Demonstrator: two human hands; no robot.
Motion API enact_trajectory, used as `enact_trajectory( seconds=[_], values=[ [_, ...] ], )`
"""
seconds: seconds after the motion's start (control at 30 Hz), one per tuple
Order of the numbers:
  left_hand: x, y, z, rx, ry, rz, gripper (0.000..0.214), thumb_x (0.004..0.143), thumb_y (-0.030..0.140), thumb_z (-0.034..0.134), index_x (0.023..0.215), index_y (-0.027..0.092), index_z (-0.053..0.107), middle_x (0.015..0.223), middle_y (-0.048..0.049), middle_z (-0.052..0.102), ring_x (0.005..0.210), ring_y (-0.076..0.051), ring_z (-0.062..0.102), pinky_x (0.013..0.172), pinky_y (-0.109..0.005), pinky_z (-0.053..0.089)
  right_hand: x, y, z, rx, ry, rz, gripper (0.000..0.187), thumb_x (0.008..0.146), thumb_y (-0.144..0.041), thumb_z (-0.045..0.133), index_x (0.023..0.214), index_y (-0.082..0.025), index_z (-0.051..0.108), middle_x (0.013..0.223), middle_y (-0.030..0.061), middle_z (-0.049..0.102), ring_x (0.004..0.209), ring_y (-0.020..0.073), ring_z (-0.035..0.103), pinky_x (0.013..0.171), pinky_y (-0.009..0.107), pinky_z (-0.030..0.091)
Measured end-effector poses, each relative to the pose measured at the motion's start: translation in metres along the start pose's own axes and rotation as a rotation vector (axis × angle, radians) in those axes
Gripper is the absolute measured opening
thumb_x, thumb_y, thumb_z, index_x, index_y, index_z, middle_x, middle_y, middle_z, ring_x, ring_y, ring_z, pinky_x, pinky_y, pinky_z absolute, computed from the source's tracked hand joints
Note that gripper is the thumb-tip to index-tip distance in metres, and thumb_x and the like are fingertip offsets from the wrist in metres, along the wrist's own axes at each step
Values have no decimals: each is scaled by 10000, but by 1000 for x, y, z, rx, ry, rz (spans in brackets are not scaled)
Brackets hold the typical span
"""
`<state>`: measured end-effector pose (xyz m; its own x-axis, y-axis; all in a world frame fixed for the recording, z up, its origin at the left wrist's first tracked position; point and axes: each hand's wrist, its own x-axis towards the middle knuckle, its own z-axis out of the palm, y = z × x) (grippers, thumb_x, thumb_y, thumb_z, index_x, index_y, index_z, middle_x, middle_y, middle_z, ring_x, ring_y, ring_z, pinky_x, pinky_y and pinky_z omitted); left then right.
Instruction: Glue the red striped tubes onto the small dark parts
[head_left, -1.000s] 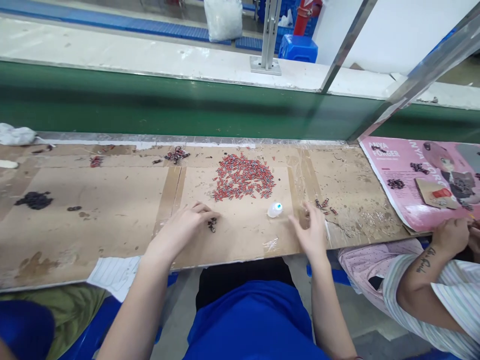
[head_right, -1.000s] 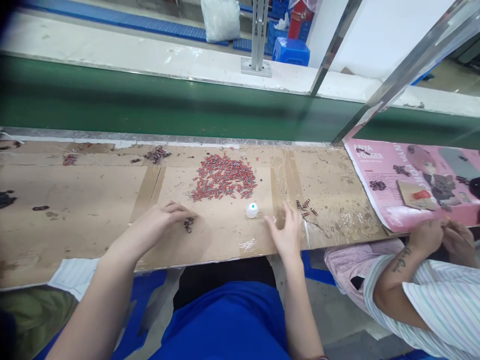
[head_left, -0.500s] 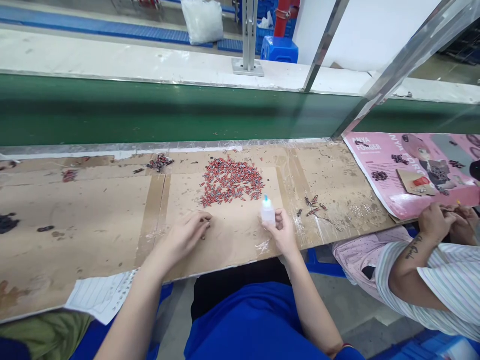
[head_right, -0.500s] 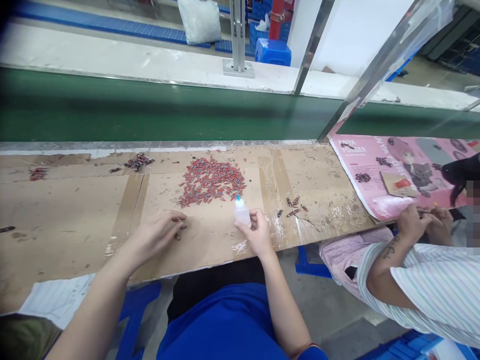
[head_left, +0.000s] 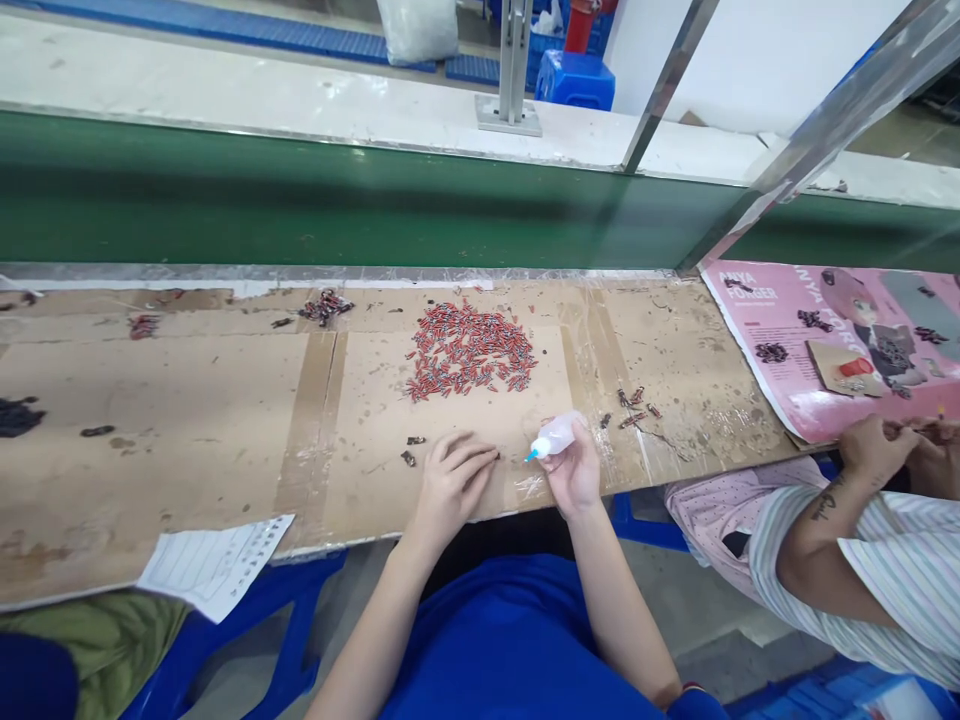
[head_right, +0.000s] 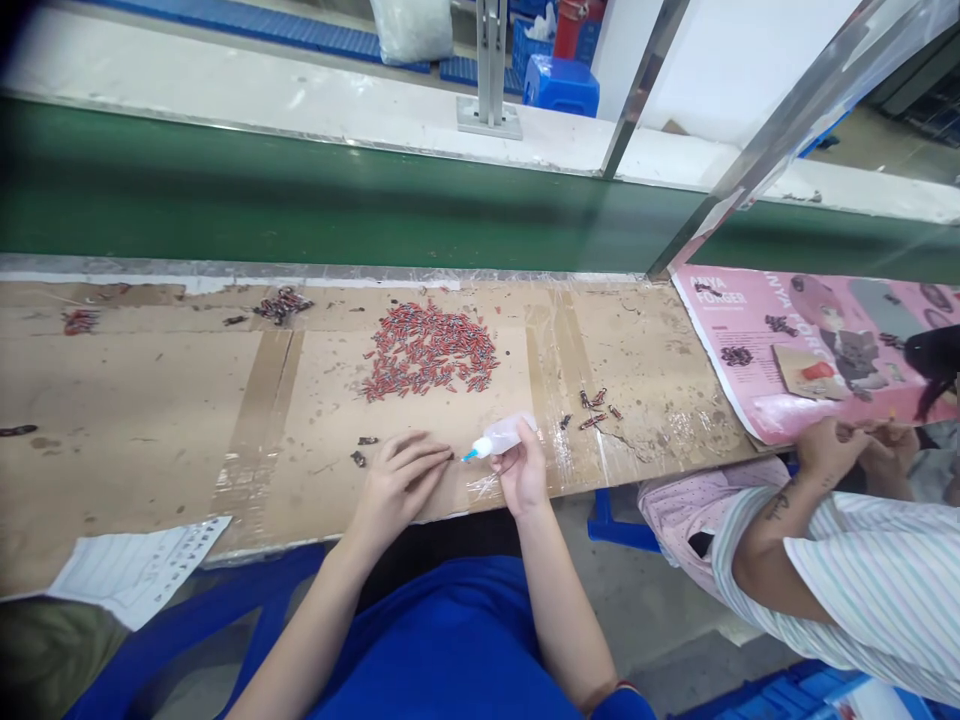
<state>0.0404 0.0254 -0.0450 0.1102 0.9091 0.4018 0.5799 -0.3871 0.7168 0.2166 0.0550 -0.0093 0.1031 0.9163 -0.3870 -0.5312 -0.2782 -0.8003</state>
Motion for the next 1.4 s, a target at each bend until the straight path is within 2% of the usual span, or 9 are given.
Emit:
enact_trajectory(
  seconds=[0.13, 0.23, 0.37, 0.47, 0.87, 1.4],
  values=[
    [0, 3, -4, -26, -30, -90, 157, 868, 274, 597, 924, 259, 743, 938, -61, 763, 1003, -248, 638, 901, -454, 533, -3, 6, 0, -137, 73, -150, 311, 601, -435, 772, 689, -196, 593, 615, -16, 593, 509, 108, 479, 447, 235, 353],
    [0, 3, -7, -47, -51, -154, 164, 845, 285, 619, 952, 256, 741, 923, -57, 762, 985, -234, 654, 903, -425, 540, -9, 6, -2, -326, 89, -265, 270, 643, -409, 752, 686, -193, 596, 622, -21, 595, 551, 122, 510, 524, 256, 410],
    [-1, 2, -6, -72, -3, -215, 152, 820, 322, 651, 906, 252, 756, 907, -52, 756, 906, -211, 682, 867, -378, 557, -16, 6, -1, -513, 103, -354, 248, 681, -407, 715, 677, -201, 577, 627, -11, 615, 598, 155, 561, 586, 283, 463],
    [-3, 2, -5, -106, 29, -248, 131, 808, 334, 673, 867, 260, 763, 891, -50, 754, 880, -210, 691, 850, -372, 563, -18, 5, -1, -571, 112, -365, 244, 680, -405, 704, 660, -209, 559, 607, -11, 612, 575, 159, 560, 577, 291, 468],
    [-2, 4, -6, -140, 15, -269, 105, 795, 295, 699, 866, 255, 765, 858, -44, 760, 893, -216, 692, 875, -387, 546, -20, 3, 1, -699, 101, -362, 224, 681, -382, 677, 631, -219, 531, 563, -23, 575, 536, 148, 510, 531, 281, 430],
    [-5, 3, -4, -31, 81, -154, 125, 842, 330, 668, 856, 246, 759, 843, -39, 752, 840, -195, 707, 819, -351, 577, -19, 4, 1, -731, 104, -404, 231, 699, -384, 639, 636, -221, 487, 562, -40, 544, 528, 138, 500, 527, 271, 426]
  ],
)
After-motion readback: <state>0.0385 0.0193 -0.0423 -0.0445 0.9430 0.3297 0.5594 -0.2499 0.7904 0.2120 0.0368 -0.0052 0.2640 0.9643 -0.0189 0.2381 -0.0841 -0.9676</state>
